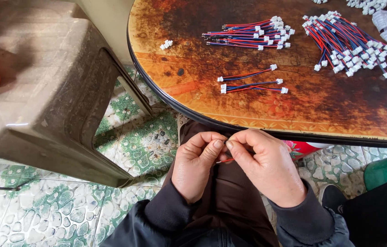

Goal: Assembling small electronic wire harnesses by inserting wires into plastic connectors.

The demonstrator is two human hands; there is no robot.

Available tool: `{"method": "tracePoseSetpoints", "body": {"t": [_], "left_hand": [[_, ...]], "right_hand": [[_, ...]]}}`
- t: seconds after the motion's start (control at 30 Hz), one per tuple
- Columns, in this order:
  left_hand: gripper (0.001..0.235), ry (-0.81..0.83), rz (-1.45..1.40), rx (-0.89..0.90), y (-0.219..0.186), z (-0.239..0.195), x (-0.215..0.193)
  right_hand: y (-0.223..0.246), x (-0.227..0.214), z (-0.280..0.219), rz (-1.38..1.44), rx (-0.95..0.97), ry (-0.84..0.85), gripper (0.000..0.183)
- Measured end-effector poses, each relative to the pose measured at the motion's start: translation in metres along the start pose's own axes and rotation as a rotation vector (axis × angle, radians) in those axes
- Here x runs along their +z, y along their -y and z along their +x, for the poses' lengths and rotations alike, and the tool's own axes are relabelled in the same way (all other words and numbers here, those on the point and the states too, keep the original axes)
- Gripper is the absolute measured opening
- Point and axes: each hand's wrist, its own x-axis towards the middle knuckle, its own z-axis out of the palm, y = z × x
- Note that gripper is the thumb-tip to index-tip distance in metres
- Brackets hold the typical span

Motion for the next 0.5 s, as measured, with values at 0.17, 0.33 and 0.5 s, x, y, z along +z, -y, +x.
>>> {"method": "tracePoseSetpoints", "body": {"t": [0.17,0.33,0.5], "left_hand": [[0.013,0.014,-0.213,-0.138,-0.005,0.003,-0.002],[0.014,-0.019,-0.266,-0.248,-0.012,0.002,0.001],[0.012,0.017,-0.357,-0.271,-0.011,0.001,-0.001]], "right_hand": [[0.006,-0.014,-0.003,0.166,-0.088,0.034,0.017],[0.002,-0.024,-0.006,0.111,-0.276,0.036,0.015],[0.011,-0.03,-0.008,0.12,-0.33,0.067,0.013]]}}
